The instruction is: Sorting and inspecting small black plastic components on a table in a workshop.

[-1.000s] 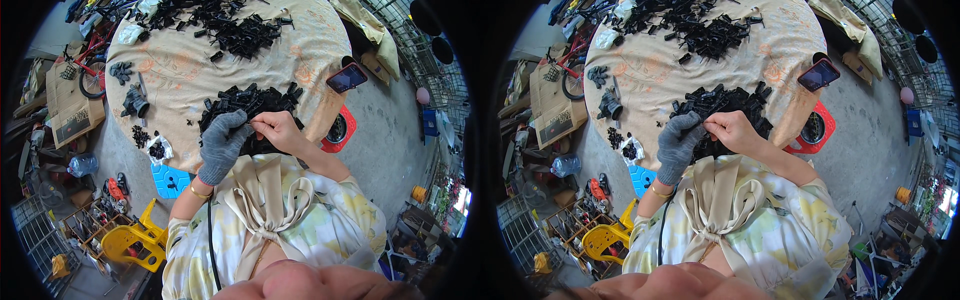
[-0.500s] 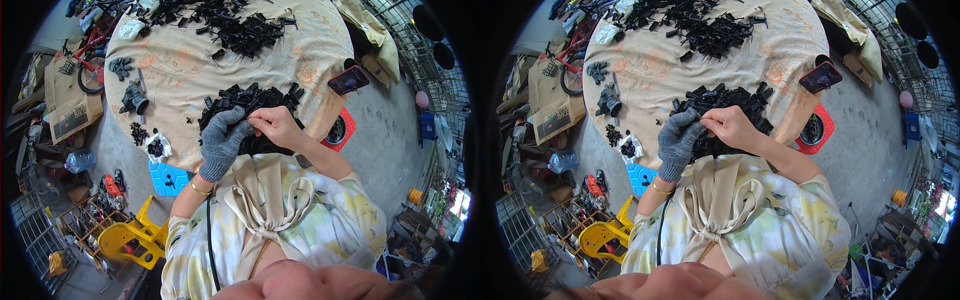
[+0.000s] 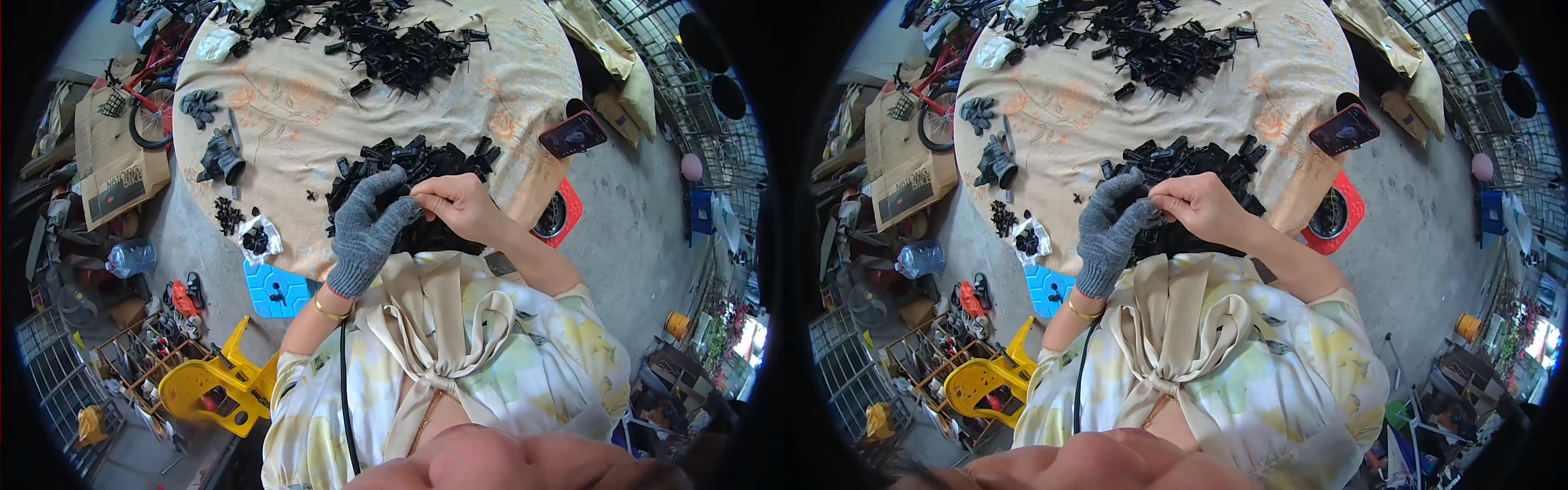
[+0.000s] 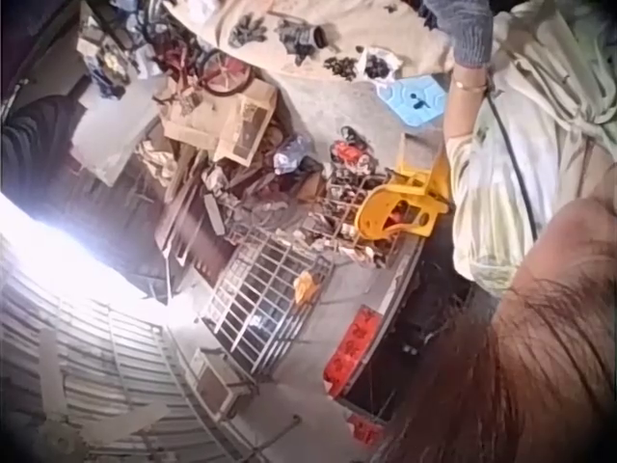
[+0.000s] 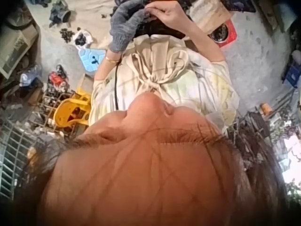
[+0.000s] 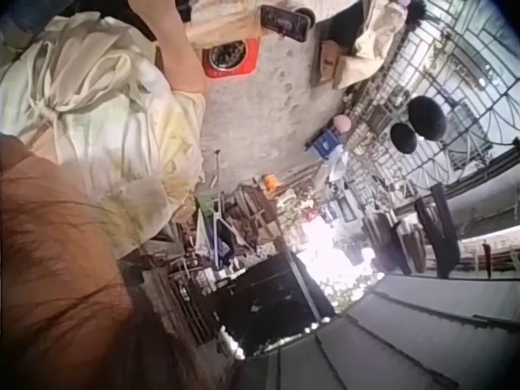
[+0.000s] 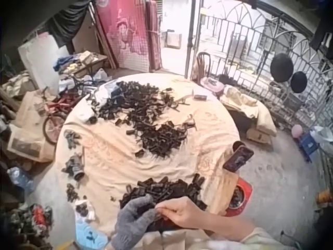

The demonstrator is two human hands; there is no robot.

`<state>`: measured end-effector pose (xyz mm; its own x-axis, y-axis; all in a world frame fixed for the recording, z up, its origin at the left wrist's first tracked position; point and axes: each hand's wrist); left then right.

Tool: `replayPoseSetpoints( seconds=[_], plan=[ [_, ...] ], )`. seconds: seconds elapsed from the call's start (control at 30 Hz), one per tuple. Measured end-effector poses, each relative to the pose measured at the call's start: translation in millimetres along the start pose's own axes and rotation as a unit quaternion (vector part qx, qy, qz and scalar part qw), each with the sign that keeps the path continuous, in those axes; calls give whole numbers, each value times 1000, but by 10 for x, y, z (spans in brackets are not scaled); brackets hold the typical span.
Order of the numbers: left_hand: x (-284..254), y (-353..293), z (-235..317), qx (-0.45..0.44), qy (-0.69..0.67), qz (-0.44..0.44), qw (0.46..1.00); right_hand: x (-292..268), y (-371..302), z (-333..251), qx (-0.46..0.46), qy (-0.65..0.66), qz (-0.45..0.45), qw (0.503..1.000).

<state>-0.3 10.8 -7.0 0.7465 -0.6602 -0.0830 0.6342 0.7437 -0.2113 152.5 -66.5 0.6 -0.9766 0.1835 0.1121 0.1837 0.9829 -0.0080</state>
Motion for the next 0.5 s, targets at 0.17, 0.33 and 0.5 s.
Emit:
replayPoseSetpoints(
  seconds=[0.17,0.33,0.5],
  plan=[
    [12,-14,-91,27,-8,24,999,52,-11,5,20,-10,12,1000],
    [-26,5,-182,226,247,98,937,106,17,175,89,66,26,993],
    [-54,-58,-141,92,90,11,992,44,60,203,203,159,-5,966]
  ],
)
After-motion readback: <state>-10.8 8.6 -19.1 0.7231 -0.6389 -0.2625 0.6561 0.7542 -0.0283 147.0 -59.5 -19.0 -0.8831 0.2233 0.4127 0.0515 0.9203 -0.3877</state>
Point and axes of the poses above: each hand's wrist, its own y-axis towards the middle knuckle, its own x-axis out of the palm, z = x × y, and after that the axes turned 14 degrees about y, right-handed
